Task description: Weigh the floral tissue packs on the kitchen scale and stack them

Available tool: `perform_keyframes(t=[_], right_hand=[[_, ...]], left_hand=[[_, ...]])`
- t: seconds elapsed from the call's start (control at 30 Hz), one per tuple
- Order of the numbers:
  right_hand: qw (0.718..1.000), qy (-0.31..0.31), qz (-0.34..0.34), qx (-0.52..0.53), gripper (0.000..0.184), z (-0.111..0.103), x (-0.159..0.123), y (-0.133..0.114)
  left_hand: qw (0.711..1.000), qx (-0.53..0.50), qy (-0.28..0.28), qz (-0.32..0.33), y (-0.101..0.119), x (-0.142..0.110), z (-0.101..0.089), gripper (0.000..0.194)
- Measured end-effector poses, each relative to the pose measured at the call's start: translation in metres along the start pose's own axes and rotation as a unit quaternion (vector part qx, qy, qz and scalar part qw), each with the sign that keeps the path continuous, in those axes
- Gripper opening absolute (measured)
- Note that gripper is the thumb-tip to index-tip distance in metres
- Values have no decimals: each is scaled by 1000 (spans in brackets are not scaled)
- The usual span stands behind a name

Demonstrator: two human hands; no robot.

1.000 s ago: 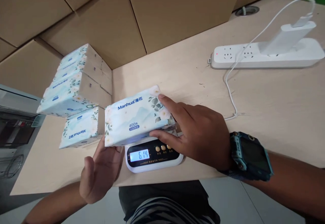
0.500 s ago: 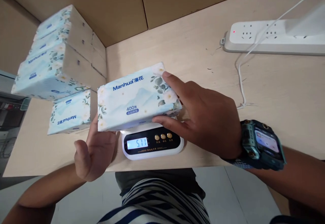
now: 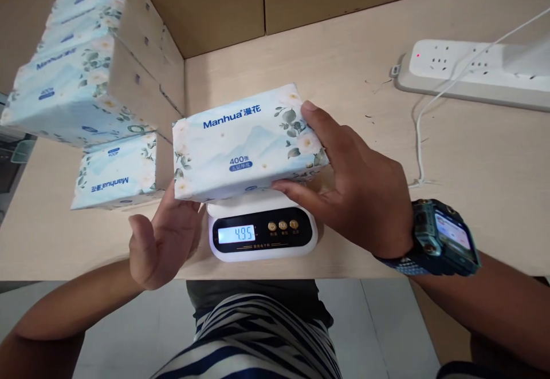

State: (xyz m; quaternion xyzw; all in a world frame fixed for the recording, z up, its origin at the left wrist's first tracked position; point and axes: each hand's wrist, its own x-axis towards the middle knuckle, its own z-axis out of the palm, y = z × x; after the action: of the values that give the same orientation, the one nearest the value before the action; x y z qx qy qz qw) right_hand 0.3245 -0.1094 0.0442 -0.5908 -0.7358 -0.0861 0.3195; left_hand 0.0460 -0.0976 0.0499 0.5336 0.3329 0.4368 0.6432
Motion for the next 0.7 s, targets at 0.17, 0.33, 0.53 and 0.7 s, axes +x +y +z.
perform_keyframes(t=[0.17,0.33,0.53,0.7], right_hand=[[1000,-8,10,28,89,2,-1,0],[998,-30,36,46,88,0,-2,-2],[999,-21,12,40,97,2,-4,9],[998,0,-41,37,107,7,-4,23]], left_hand=[[999,-34,13,-12,-1,2,1,79],[999,-46,17,-16,-2,2,1,80],[1000,-18,-19,11,-2,1,1,79],[996,4,-83,28,-6,3,0,75]])
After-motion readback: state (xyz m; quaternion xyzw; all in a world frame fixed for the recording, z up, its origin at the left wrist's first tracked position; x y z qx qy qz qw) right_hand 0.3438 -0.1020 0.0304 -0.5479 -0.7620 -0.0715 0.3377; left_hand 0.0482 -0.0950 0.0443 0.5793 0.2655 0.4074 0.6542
